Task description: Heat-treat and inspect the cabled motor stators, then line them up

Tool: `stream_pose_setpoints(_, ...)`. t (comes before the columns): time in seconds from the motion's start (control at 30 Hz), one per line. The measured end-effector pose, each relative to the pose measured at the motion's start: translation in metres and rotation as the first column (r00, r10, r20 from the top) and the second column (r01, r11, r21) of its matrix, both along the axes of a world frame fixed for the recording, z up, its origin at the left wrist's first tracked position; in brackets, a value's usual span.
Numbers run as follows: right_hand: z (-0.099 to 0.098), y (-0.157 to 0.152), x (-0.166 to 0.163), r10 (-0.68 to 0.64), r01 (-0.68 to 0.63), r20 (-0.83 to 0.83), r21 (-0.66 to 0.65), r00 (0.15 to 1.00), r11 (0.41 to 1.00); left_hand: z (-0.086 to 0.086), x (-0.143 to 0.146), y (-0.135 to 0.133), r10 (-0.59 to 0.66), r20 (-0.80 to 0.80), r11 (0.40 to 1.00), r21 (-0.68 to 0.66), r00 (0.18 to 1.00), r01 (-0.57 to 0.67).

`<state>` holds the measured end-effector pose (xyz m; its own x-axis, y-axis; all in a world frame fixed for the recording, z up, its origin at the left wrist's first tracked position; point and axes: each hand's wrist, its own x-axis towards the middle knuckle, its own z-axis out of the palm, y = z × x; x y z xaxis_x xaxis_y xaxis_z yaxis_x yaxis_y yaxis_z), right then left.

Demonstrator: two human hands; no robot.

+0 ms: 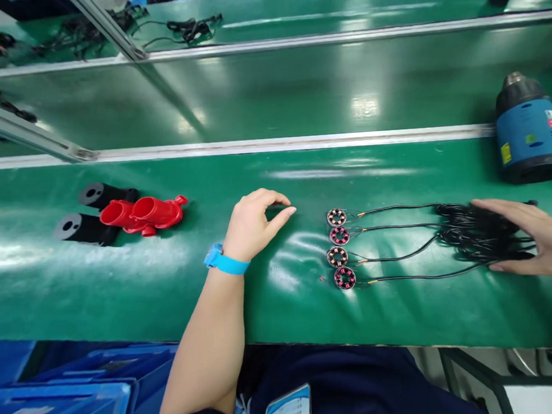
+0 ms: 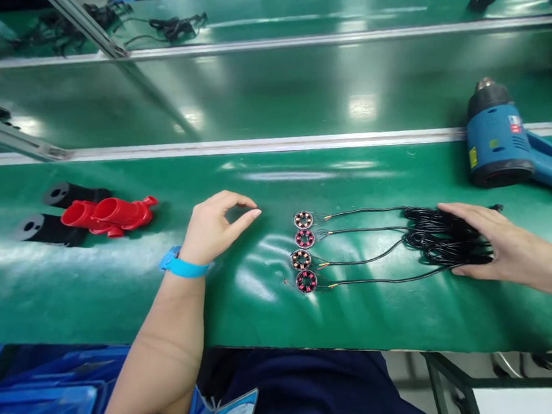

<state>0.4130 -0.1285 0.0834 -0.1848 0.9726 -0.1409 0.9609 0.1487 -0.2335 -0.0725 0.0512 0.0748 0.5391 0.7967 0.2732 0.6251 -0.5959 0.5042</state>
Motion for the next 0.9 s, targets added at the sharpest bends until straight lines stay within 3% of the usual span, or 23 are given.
stream_pose_setpoints(0.27, 0.004, 0.0, 0.0, 0.064, -0.064, 0.038, -0.007, 0.997, 0.998, -0.005, -0.002, 0.002, -0.013, -0.053, 0.999, -0.034, 0.999, 0.011)
stream_pose_setpoints(0.73, 0.001, -0.013, -0.002, 0.018, -0.017, 0.078, -0.003, 0.997, 1.0, -0.009, 0.0, 0.001, -0.047, -0.108, 0.998, -0.033, 0.993, 0.044)
stream_pose_setpoints(0.83, 0.017, -0.012, -0.027, 0.024, -0.035, 0.109, 0.101, 0.994, 0.994, -0.004, 0.003, -0.003, 0.011, 0.015, 1.0, 0.029, 1.0, -0.011)
stream_pose_setpoints(0.9, 0.036, -0.009, -0.076, 0.06, -0.08, 0.098, 0.218, 0.993, 0.973, 0.01, 0.011, -0.011, 0.053, 0.203, 0.998, 0.031, 0.978, -0.06)
